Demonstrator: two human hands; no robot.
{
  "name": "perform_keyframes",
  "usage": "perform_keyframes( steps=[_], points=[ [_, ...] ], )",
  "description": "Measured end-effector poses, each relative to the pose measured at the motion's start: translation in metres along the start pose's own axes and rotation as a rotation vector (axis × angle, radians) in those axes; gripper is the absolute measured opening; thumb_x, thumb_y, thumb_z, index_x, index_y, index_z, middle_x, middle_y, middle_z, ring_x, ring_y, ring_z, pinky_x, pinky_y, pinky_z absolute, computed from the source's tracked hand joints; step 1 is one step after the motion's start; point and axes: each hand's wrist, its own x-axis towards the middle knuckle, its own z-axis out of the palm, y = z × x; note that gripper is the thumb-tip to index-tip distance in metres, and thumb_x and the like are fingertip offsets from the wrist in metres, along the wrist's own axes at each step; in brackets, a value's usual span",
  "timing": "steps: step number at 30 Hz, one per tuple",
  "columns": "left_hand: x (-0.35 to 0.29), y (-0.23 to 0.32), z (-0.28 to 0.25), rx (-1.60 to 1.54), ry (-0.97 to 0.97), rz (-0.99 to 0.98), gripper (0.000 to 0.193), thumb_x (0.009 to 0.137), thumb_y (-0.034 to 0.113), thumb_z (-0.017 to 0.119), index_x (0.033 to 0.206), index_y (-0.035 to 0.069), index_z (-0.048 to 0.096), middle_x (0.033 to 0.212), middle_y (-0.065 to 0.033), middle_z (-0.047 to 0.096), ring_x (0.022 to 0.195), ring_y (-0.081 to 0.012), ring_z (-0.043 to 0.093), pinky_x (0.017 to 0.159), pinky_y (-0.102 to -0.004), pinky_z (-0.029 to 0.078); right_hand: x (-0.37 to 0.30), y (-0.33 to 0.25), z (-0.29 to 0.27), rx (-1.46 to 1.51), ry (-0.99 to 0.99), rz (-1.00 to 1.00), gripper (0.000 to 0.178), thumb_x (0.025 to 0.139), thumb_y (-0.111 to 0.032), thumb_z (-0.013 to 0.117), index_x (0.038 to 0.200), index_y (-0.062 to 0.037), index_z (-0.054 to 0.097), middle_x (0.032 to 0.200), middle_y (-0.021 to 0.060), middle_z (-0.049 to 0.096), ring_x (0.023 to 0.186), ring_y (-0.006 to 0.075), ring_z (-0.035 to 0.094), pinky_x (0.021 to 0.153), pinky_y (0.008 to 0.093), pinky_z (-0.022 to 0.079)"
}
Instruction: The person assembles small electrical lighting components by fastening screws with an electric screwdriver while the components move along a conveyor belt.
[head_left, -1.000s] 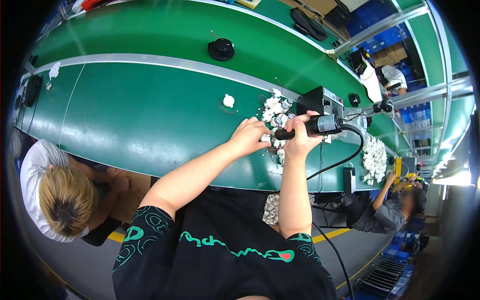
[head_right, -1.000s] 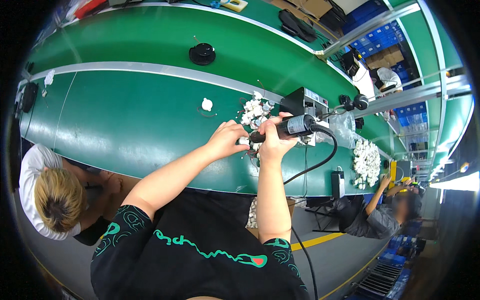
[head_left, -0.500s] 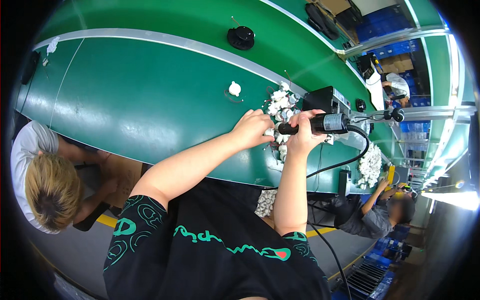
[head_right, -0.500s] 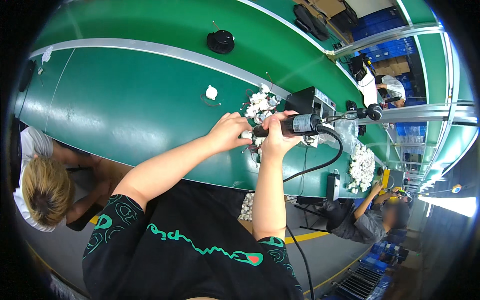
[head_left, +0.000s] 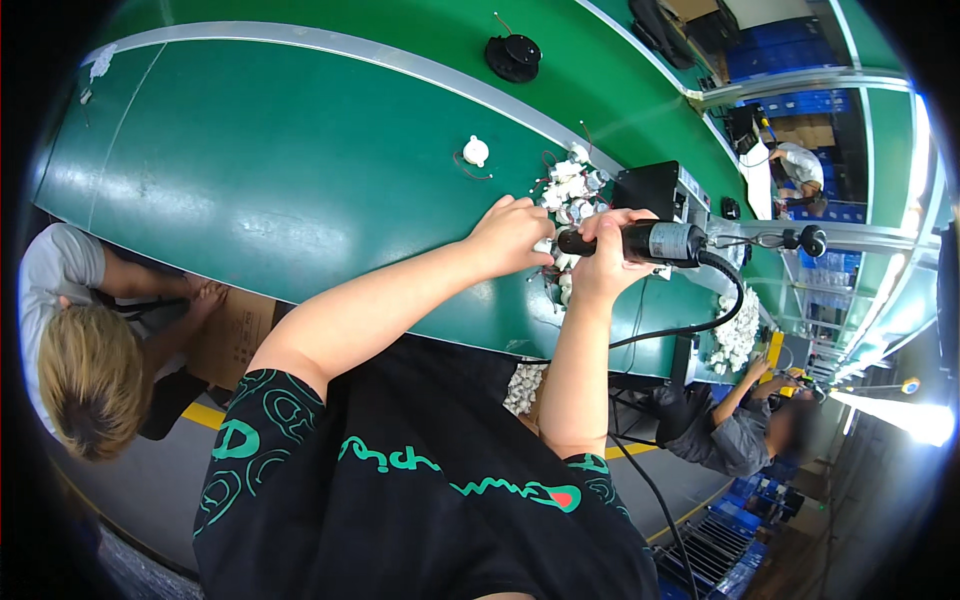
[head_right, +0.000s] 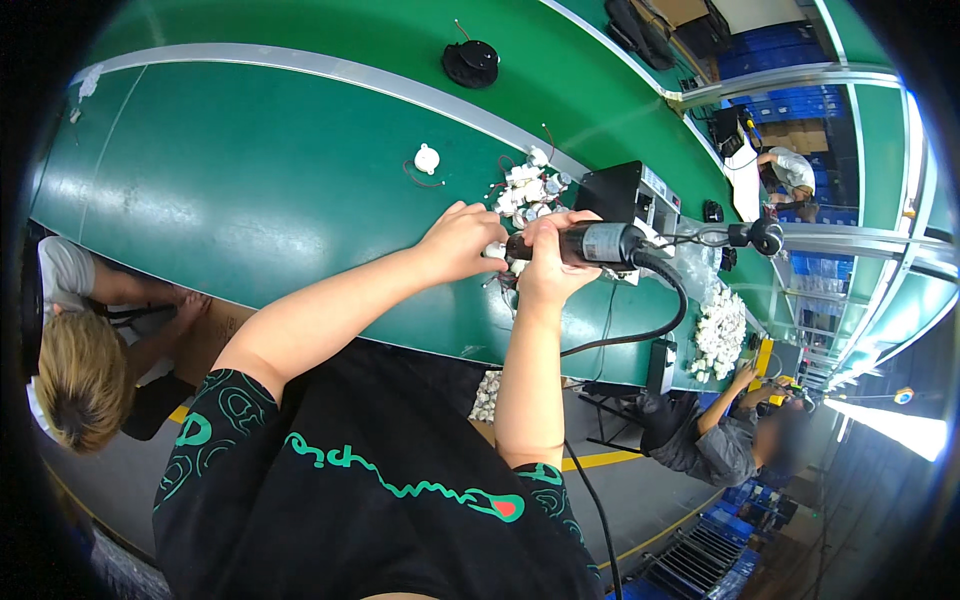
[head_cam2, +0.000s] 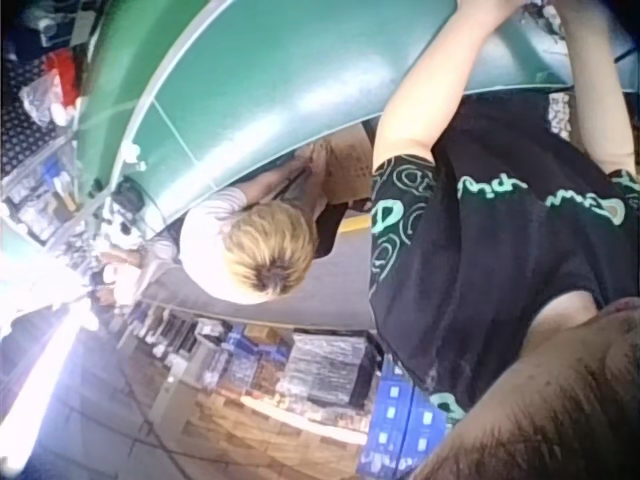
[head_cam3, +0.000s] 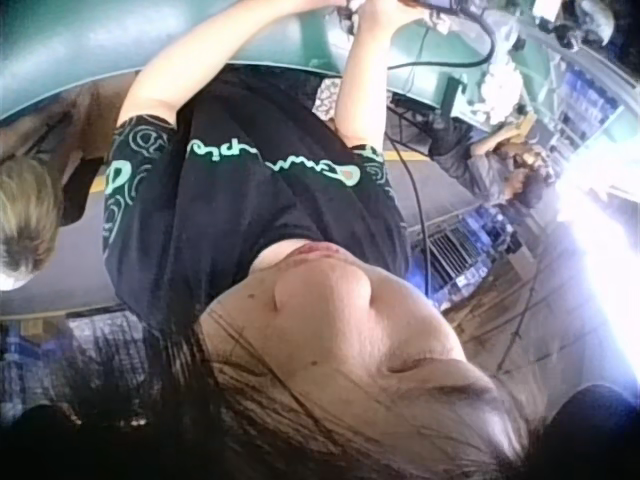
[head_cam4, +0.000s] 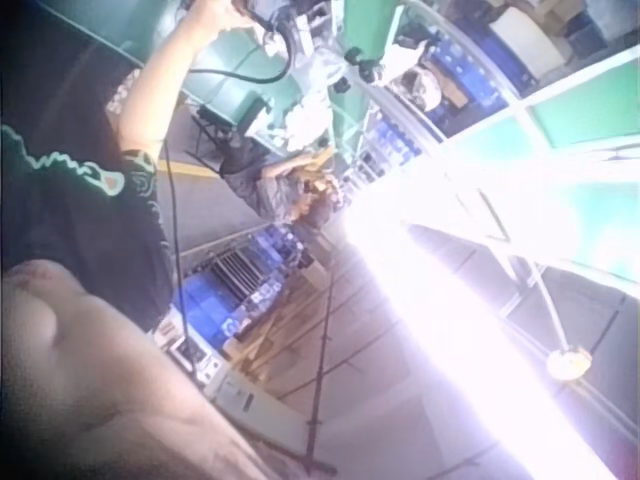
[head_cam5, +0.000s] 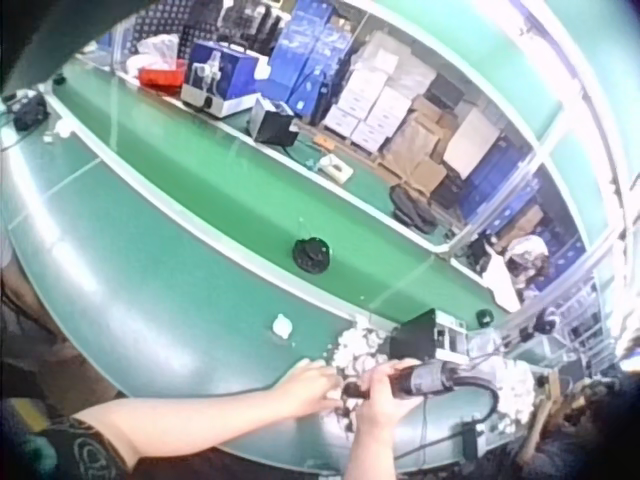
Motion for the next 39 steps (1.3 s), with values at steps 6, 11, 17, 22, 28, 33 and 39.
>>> perform_keyframes(
  steps=[6, 11, 17, 22, 28, 33, 39],
  points=[
    [-0.011, -0.006, 0.000, -0.012, -0.005, 0.089, 0.031, 0.072, 0.034, 0.082, 0.094, 0.015, 0.070, 0.090, -0.0005, 0.063, 0.098, -0.0230, 0.057, 0.084, -0.0399, 0.042, -0.021, -0.028, -0.025, 0.039, 0.204, -0.030, 0.038, 0.084, 0.002, 0.061, 0.119, -0.0031, 0.047, 0.071, 0.0046, 0.055, 0.054, 0.0149, 0.050, 0.054, 0.0332, 0.046],
    [-0.016, -0.010, -0.011, -0.101, 0.149, 0.147, 0.034, 0.071, 0.031, 0.084, 0.098, 0.015, 0.070, 0.095, -0.0003, 0.065, 0.103, -0.0241, 0.056, 0.089, -0.0405, 0.042, -0.055, -0.068, -0.069, -0.145, 0.265, -0.176, 0.040, 0.084, 0.002, 0.061, 0.121, -0.0009, 0.044, 0.070, 0.0058, 0.053, 0.054, 0.0168, 0.050, 0.053, 0.0334, 0.047],
    [-0.001, -0.032, -0.047, 0.149, 0.583, 0.123, 0.032, 0.070, 0.030, 0.084, 0.094, 0.014, 0.070, 0.096, 0.0011, 0.067, 0.106, -0.0238, 0.056, 0.091, -0.0433, 0.041, -0.061, -0.066, -0.135, -0.422, 0.379, -0.178, 0.031, 0.085, 0.004, 0.060, 0.115, 0.0017, 0.053, 0.068, 0.0064, 0.055, 0.057, 0.0150, 0.050, 0.054, 0.0310, 0.044],
    [0.012, -0.058, -0.051, 0.193, 0.643, -0.027, 0.029, 0.073, 0.032, 0.082, 0.092, 0.014, 0.072, 0.095, 0.0010, 0.068, 0.108, -0.0229, 0.057, 0.091, -0.0425, 0.040, -0.062, -0.058, -0.150, -0.530, 0.486, -0.084, 0.031, 0.083, 0.008, 0.059, 0.113, 0.0029, 0.053, 0.069, 0.0064, 0.055, 0.058, 0.0156, 0.051, 0.060, 0.0307, 0.045],
    [0.002, -0.063, -0.054, 0.102, 0.456, -0.094, 0.031, 0.078, 0.035, 0.078, 0.102, 0.015, 0.071, 0.099, -0.0010, 0.070, 0.104, -0.0224, 0.062, 0.094, -0.0407, 0.043, -0.055, -0.040, -0.129, -0.544, 0.422, -0.044, 0.031, 0.086, 0.008, 0.060, 0.115, 0.0020, 0.053, 0.068, 0.0060, 0.054, 0.057, 0.0146, 0.050, 0.059, 0.0311, 0.045],
    [-0.001, -0.065, -0.054, 0.107, 0.342, -0.035, 0.030, 0.080, 0.036, 0.077, 0.100, 0.016, 0.071, 0.097, 0.0005, 0.070, 0.106, -0.0214, 0.062, 0.095, -0.0403, 0.042, -0.053, -0.040, -0.123, -0.570, 0.419, -0.057, 0.031, 0.085, 0.008, 0.060, 0.115, 0.0022, 0.053, 0.067, 0.0063, 0.054, 0.057, 0.0144, 0.050, 0.060, 0.0308, 0.044],
    [0.002, -0.059, -0.057, 0.160, 0.209, -0.053, 0.029, 0.080, 0.037, 0.077, 0.099, 0.017, 0.071, 0.097, 0.0027, 0.069, 0.105, -0.0193, 0.059, 0.093, -0.0393, 0.039, -0.054, -0.037, -0.122, -0.576, 0.418, -0.060, 0.031, 0.086, 0.007, 0.061, 0.115, 0.0025, 0.053, 0.067, 0.0065, 0.055, 0.057, 0.0145, 0.050, 0.060, 0.0306, 0.044]
  ],
)
